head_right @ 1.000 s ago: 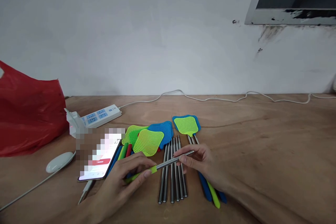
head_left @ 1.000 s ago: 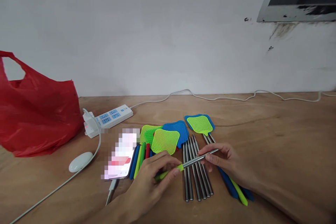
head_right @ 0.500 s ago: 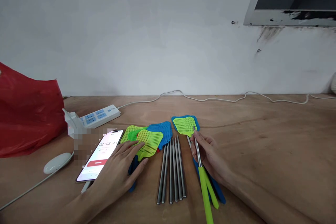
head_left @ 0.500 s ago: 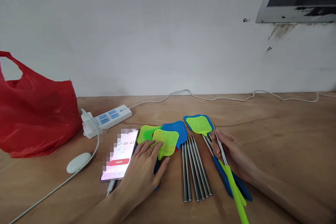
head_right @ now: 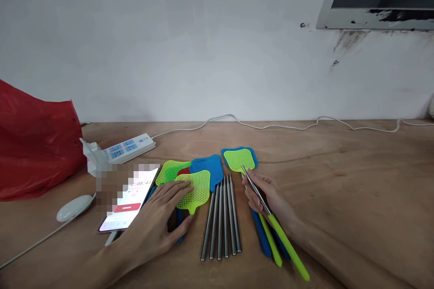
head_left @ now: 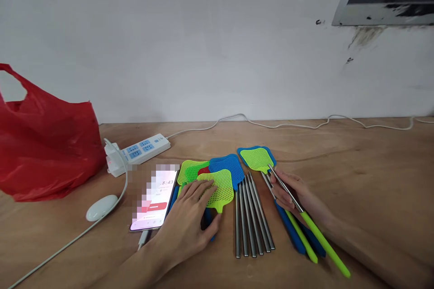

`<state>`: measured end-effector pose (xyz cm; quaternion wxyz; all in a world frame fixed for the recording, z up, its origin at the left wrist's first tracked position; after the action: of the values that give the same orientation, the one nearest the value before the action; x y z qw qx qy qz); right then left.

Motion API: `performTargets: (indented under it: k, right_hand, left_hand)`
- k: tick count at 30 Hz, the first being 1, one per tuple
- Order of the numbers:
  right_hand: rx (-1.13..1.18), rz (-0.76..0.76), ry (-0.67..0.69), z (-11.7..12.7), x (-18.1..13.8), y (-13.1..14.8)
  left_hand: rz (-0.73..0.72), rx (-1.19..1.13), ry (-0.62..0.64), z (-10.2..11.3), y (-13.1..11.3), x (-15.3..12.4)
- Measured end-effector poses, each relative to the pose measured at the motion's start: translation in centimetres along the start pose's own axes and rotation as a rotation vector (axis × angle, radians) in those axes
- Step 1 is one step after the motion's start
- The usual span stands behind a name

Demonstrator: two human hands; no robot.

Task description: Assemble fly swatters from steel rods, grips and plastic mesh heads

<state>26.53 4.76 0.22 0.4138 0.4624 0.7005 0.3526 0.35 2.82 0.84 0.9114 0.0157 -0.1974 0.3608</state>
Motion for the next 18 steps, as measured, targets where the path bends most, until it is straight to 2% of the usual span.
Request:
performTargets:
  k: [10,18]
  right_hand:
    - [0.109,-0.054,0.053,0.2,-0.7,0.1]
    - [0.100,-0.056,0.120,-0.4,-1.2,0.5]
  left_hand:
    - [0.036,0.039,0.069,0.0,0.4,0.1]
    - [0.082,0.014,0.052,0.6,0.5,0.3]
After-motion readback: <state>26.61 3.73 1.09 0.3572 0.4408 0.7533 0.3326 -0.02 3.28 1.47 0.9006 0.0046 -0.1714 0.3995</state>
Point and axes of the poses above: each hand's wrist, its own x-axis towards the middle knuckle, its own z-axis out of the back of the hand, y = z × x, the point moved 2 cm from there along x, towards the middle knuckle, and after that the axes turned 8 degrees about -z, right-handed, at the moved point
